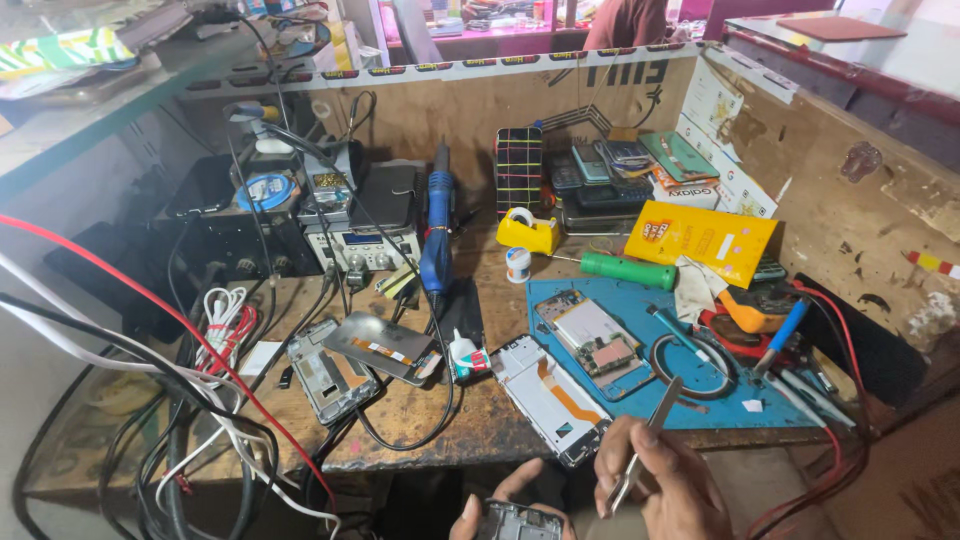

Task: The person disassembles a smartphone, using a metal prying tool to separate the casing and remove internal components. They handle the motherboard and battery, then apply adhesive from a tube to the phone's frame before reassembling the device.

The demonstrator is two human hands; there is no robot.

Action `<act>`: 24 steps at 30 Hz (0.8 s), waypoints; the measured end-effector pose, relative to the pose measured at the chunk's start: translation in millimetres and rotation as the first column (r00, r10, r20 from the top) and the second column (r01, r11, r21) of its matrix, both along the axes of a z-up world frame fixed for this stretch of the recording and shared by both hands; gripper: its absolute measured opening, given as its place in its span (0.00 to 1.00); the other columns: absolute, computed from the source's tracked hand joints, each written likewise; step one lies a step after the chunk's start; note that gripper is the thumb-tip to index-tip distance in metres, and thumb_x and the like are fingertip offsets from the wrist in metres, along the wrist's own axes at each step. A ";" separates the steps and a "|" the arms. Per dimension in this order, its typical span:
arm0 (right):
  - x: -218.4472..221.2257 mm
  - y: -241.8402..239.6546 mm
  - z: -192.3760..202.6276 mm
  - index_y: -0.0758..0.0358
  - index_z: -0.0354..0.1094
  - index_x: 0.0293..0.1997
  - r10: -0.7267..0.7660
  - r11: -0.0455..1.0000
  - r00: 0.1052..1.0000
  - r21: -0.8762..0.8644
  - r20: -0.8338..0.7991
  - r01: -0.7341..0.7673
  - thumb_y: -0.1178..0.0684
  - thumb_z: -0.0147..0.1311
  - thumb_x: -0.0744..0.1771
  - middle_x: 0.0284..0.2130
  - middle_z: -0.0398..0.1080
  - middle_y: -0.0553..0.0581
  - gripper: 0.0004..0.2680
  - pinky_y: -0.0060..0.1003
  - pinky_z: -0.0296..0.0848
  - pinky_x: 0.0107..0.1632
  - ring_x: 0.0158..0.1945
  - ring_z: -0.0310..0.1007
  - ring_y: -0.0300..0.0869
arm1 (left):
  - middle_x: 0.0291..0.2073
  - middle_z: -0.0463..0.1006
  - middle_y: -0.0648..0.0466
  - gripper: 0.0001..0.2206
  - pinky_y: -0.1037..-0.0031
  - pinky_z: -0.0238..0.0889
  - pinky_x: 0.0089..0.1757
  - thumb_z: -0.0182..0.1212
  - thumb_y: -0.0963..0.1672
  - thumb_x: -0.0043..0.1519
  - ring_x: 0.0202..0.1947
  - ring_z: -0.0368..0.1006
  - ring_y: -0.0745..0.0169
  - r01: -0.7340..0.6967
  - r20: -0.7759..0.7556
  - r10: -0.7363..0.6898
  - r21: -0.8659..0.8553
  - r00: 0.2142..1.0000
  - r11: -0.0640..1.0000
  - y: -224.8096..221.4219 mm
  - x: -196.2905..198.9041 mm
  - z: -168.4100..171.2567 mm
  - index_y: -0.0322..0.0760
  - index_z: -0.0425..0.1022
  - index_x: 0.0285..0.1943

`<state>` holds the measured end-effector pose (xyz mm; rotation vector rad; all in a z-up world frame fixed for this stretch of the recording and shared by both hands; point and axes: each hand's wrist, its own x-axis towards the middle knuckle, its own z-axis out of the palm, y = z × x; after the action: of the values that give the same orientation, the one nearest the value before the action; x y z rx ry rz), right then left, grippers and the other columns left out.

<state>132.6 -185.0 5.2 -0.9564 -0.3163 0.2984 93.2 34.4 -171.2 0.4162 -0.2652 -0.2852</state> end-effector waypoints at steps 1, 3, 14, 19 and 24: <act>-4.6 1.8 4.8 0.75 0.68 0.41 0.031 0.999 0.999 0.025 0.016 -0.031 0.46 0.53 0.71 0.25 0.68 0.62 0.15 0.47 0.76 0.33 0.28 0.73 0.50 | 0.47 0.76 0.23 0.47 0.55 0.73 0.51 0.44 0.63 0.55 0.48 0.79 0.36 -0.006 -0.005 0.006 0.005 1.000 1.000 0.3 -3.4 1.4 0.30 0.44 0.77; -13.8 1.7 14.2 0.74 0.67 0.40 0.071 0.996 0.997 0.058 0.031 -0.073 0.46 0.52 0.72 0.26 0.68 0.62 0.15 0.47 0.76 0.33 0.28 0.73 0.50 | 0.47 0.76 0.23 0.47 0.55 0.73 0.51 0.44 0.63 0.55 0.47 0.79 0.36 0.010 -0.014 -0.009 0.034 1.000 0.999 2.1 -0.6 6.9 0.30 0.44 0.77; -38.0 -18.5 13.2 0.71 0.65 0.40 -0.110 0.951 0.993 0.296 0.051 0.090 0.46 0.49 0.73 0.28 0.70 0.63 0.14 0.47 0.76 0.37 0.31 0.74 0.50 | 0.46 0.76 0.23 0.46 0.57 0.73 0.50 0.42 0.62 0.57 0.46 0.79 0.39 0.256 -0.084 -0.243 0.238 0.966 0.937 17.2 58.6 43.9 0.29 0.45 0.77; -37.1 -28.3 27.2 0.69 0.64 0.39 -0.042 0.964 0.996 0.264 0.075 0.021 0.46 0.48 0.73 0.29 0.71 0.63 0.14 0.47 0.76 0.38 0.32 0.75 0.51 | 0.46 0.76 0.23 0.45 0.58 0.73 0.49 0.41 0.62 0.57 0.45 0.79 0.40 0.158 -0.049 -0.152 0.166 0.987 0.973 8.2 40.0 32.7 0.28 0.46 0.77; -11.8 -21.1 56.9 0.68 0.63 0.39 -0.086 0.955 0.992 0.291 0.096 0.054 0.46 0.47 0.74 0.31 0.72 0.63 0.13 0.47 0.76 0.40 0.34 0.75 0.51 | 0.45 0.76 0.23 0.45 0.59 0.73 0.49 0.40 0.62 0.58 0.44 0.79 0.41 0.132 0.015 -0.134 0.111 0.991 0.985 2.9 38.1 30.1 0.28 0.46 0.77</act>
<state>120.8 -206.0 62.1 -0.6948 -0.4116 0.1304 131.3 37.3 -141.1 0.5111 -0.3007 -0.4278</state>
